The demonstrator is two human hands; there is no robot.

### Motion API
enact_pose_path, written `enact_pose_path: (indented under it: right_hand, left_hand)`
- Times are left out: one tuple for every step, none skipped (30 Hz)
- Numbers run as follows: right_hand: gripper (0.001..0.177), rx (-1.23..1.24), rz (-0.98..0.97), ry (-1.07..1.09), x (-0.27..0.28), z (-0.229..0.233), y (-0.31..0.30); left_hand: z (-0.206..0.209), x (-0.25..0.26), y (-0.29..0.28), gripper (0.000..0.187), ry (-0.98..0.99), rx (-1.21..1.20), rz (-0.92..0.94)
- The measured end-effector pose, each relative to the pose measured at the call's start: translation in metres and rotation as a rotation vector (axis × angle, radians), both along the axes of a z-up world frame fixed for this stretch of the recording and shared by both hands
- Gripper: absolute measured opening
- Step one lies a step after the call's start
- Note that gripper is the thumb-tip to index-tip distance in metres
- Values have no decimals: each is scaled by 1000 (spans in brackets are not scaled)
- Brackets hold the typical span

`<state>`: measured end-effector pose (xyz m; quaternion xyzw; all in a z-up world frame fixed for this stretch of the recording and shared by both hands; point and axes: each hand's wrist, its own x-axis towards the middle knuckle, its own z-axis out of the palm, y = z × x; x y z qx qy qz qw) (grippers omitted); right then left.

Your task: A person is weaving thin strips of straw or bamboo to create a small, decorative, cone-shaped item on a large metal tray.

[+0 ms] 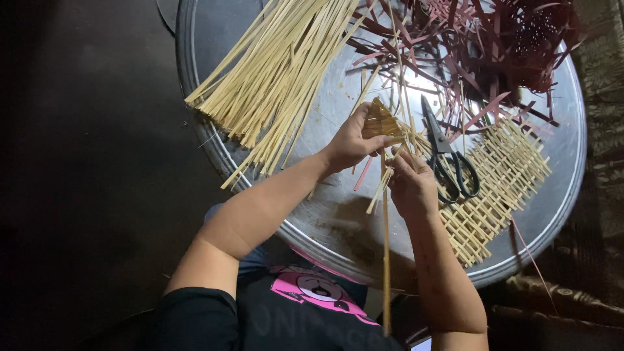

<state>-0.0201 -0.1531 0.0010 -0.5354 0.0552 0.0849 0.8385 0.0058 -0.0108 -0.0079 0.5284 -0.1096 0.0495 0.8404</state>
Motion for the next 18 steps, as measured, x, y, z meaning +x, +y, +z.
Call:
enact_pose_path:
  right_hand:
    - [19,0,0,0,-1,5,2]
    - [16,-24,9,-2,-3,10,3]
    - [14,-49,18,-4,-4,15,5]
    - [14,-48,17,-3,2,-1,-3]
    - [12,-73,6,-32,8,-16,-11]
    - [11,-98,-7,-60,14,-31,-20]
    - [11,-97,-10,-59,15,-35,-19]
    - [8,-136,-36,-107,16,-38,-19]
    - [6,-176,-62,-155,17,-42,-18]
    - [6,-175,-65,-154,17,-41,-16]
    - [7,-184,-71,-179,17,-40,-14]
    - [7,-193,-76,-205,18,-39,-12]
    - [7,-193,-78,-205,17,-37,-10]
    - [8,-229,-85,-233,15,-35,-8]
    - [9,-265,-92,-261,14,-33,-6]
    - [9,-265,-92,-261,15,-34,-6]
    - [10,-284,-104,-272,15,-36,-6]
    - [10,-302,-117,-283,15,-37,-6]
  left_hand:
    - [-1,0,0,35,0,0,0]
    - [-1,0,0,35,-10,-8,-10]
    - [-2,1,0,34,-19,-16,-20]
    - [0,0,1,34,-19,-15,-22]
    - [1,-1,1,35,-23,-20,-28]
    - [3,-2,1,35,-25,-25,-36]
    - [3,-2,0,35,-24,-23,-39]
    - [2,-2,-1,35,-20,-51,-49]
    - [2,-2,-2,35,-15,-78,-59]
    - [1,-1,-3,35,-14,-77,-62]
    - [0,-1,-3,36,-4,-98,-69]
    - [-1,0,-4,36,6,-119,-75]
    - [-2,1,-4,36,7,-119,-78]
    - [-3,2,-4,36,-4,-134,-81]
    - [-4,3,-4,35,-15,-149,-84]
    - [-7,3,-6,35,-15,-149,-85]
    - [-10,4,-8,35,-9,-172,-91]
    - [-13,5,-10,36,-3,-194,-98]
